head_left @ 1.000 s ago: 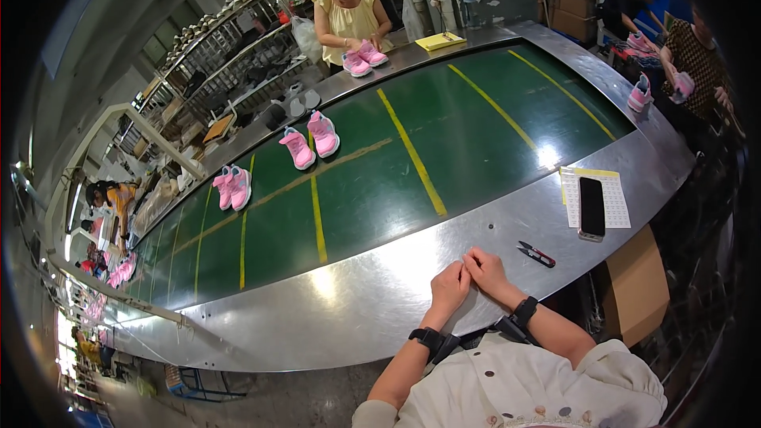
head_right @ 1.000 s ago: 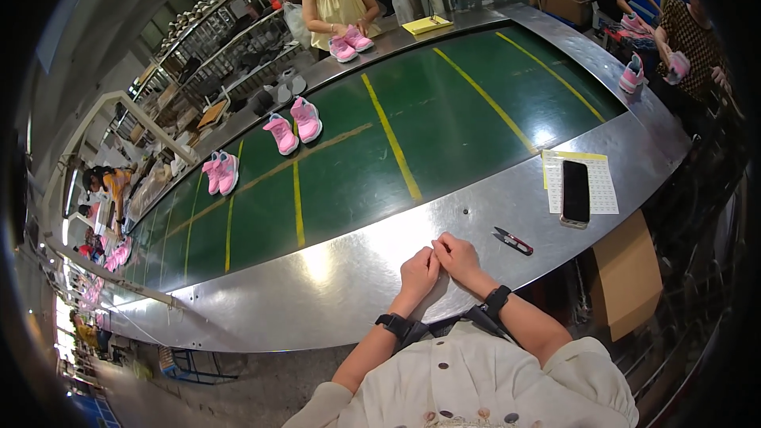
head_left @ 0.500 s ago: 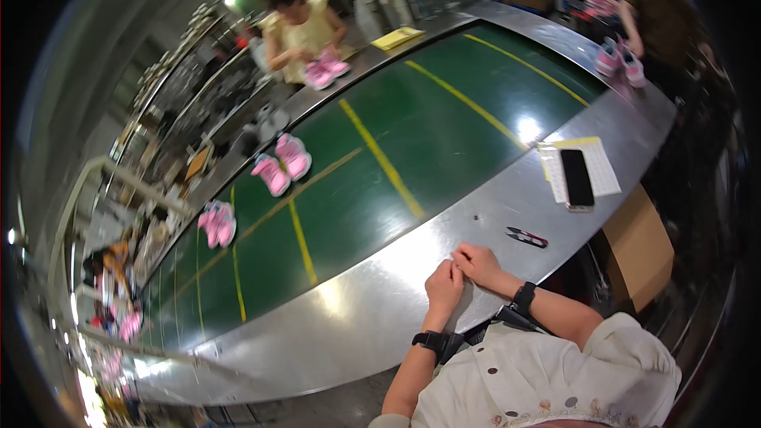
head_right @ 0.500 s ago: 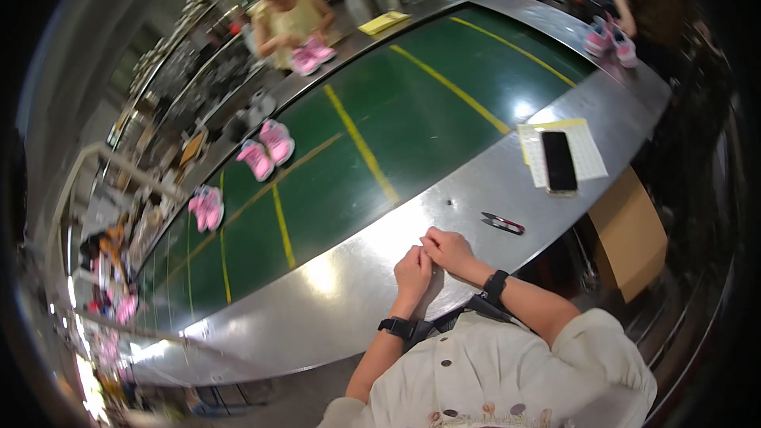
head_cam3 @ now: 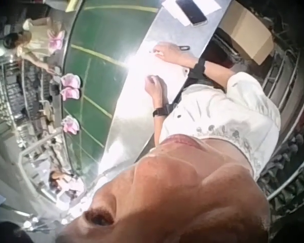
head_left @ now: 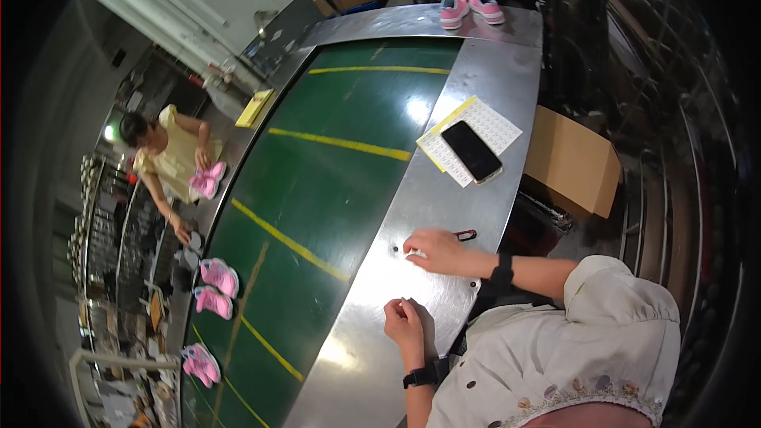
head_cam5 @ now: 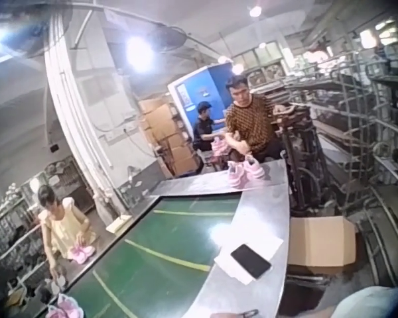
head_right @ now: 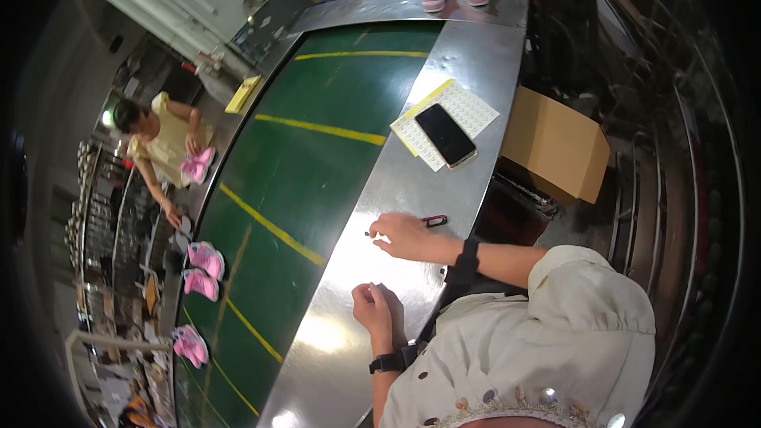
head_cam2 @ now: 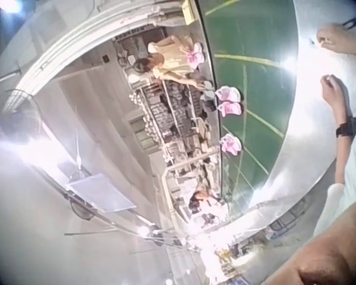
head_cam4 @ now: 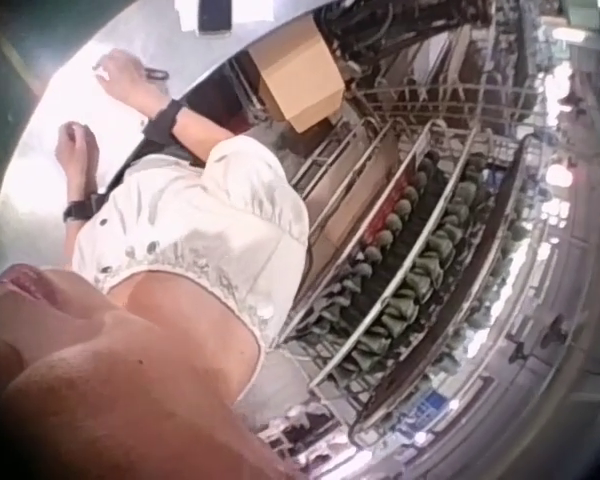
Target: Trimming excess threads from pink shoes and placing them onto a conveyor belt.
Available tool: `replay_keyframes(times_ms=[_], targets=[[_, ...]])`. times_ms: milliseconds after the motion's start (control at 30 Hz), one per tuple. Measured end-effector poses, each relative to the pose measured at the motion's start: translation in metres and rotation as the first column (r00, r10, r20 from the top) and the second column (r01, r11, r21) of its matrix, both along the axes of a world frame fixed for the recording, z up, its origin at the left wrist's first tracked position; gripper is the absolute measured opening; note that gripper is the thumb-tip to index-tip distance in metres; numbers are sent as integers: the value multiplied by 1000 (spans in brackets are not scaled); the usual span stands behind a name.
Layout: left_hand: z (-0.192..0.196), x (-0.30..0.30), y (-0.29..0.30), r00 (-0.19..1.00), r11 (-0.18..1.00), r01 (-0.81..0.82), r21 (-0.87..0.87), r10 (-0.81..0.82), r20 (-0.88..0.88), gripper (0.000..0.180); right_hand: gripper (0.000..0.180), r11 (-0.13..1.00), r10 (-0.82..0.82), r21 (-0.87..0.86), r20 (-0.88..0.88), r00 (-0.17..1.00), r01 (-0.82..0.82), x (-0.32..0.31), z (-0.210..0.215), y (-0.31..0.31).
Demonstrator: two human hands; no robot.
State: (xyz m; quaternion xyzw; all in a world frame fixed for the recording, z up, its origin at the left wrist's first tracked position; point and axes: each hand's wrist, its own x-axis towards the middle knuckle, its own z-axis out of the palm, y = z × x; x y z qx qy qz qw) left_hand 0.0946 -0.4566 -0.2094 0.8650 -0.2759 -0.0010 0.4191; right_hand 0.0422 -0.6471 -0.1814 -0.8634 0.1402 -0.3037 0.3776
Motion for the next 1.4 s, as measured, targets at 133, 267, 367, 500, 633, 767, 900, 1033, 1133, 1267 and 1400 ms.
replay_keyframes(times_ms=[133, 267, 367, 500, 633, 767, 900, 1033, 1133, 1267, 1400], targets=[[-2, 0, 5, 999, 1000, 5, -15, -4, 33, 14, 30, 936, -296, -308, -430, 853, 169, -29, 10, -37], [0, -2, 7, 1000, 999, 4, 51, -2, -26, 15, 38, 991, -110, -133, -731, 673, 17, -32, -4, -51], [2, -5, 7, 1000, 996, 22, 87, -21, -6, 16, 37, 992, -57, -123, -615, 787, -24, -33, -4, -43], [7, 3, 6, 997, 984, 76, 160, -72, -29, 14, 25, 973, -2, 212, -382, 924, 90, -38, 3, -39], [7, 20, 8, 998, 994, 57, 92, -53, -47, 12, 21, 876, -66, 463, -159, 985, 133, -40, -14, -46], [20, 44, 0, 998, 995, -5, 101, -2, 67, 12, 22, 846, -119, 516, -69, 991, 137, -49, -21, -51], [25, 94, 13, 906, 956, 24, 294, -145, 397, 17, 30, 925, -83, 370, -21, 996, 85, -61, -19, -45], [11, 112, 31, 888, 886, -43, 462, -177, 423, 25, 30, 944, -23, 324, -130, 991, 64, -64, -24, -38], [0, 103, 29, 944, 838, -130, 531, -60, 325, 28, 18, 942, 43, 334, -163, 986, 14, -60, -24, -37], [-4, 93, 20, 927, 874, -192, 447, 12, 375, 27, 24, 922, 55, 386, -45, 997, -33, -53, -23, -41], [-5, 91, 16, 912, 900, -186, 395, 9, 410, 26, 31, 865, 36, 500, 26, 999, -45, -32, 20, -107]])
